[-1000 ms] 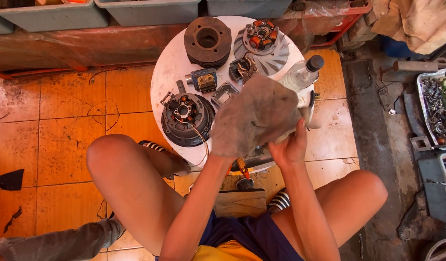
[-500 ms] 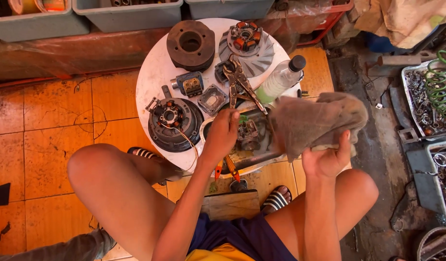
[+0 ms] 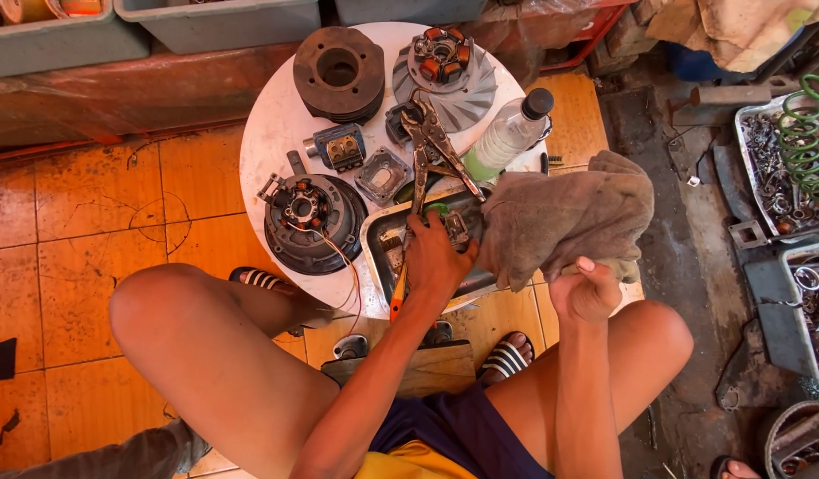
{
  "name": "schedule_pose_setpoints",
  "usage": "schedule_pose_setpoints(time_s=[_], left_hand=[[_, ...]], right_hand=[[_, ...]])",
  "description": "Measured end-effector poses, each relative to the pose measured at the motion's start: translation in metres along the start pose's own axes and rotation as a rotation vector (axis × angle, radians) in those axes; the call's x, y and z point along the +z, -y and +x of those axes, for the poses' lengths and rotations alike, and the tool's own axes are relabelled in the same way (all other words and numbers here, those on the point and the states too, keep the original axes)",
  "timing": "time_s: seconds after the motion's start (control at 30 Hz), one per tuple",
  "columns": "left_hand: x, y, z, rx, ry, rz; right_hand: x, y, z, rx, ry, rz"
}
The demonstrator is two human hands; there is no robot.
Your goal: Cleaning a motorcycle engine component using a rag and cleaning fluid at a repair station.
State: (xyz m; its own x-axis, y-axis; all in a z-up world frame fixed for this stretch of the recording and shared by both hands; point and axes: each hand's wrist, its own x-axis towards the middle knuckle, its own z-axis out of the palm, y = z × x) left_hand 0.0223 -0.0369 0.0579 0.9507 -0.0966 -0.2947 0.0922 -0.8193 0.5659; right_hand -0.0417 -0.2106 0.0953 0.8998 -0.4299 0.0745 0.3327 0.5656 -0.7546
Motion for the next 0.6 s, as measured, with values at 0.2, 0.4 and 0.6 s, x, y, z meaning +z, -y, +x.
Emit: schedule_pose_setpoints(time_s=[0.2, 0.4, 0.6], left_hand=[[0.019, 0.004, 0.008, -0.041, -0.026, -0.198], [0.024, 0.005, 0.009, -0.044, -0.07, -0.275], [0.016, 0.002, 0.0, -0.01, -0.075, -0.348]], right_hand=[[-0.037, -0.015, -0.002, 0.012, -0.014, -0.004], [-0.068, -0.028, -0.004, 0.043, -0.118, -0.021], [-0.037, -0.011, -0.009, 0.059, -0.132, 0.002]])
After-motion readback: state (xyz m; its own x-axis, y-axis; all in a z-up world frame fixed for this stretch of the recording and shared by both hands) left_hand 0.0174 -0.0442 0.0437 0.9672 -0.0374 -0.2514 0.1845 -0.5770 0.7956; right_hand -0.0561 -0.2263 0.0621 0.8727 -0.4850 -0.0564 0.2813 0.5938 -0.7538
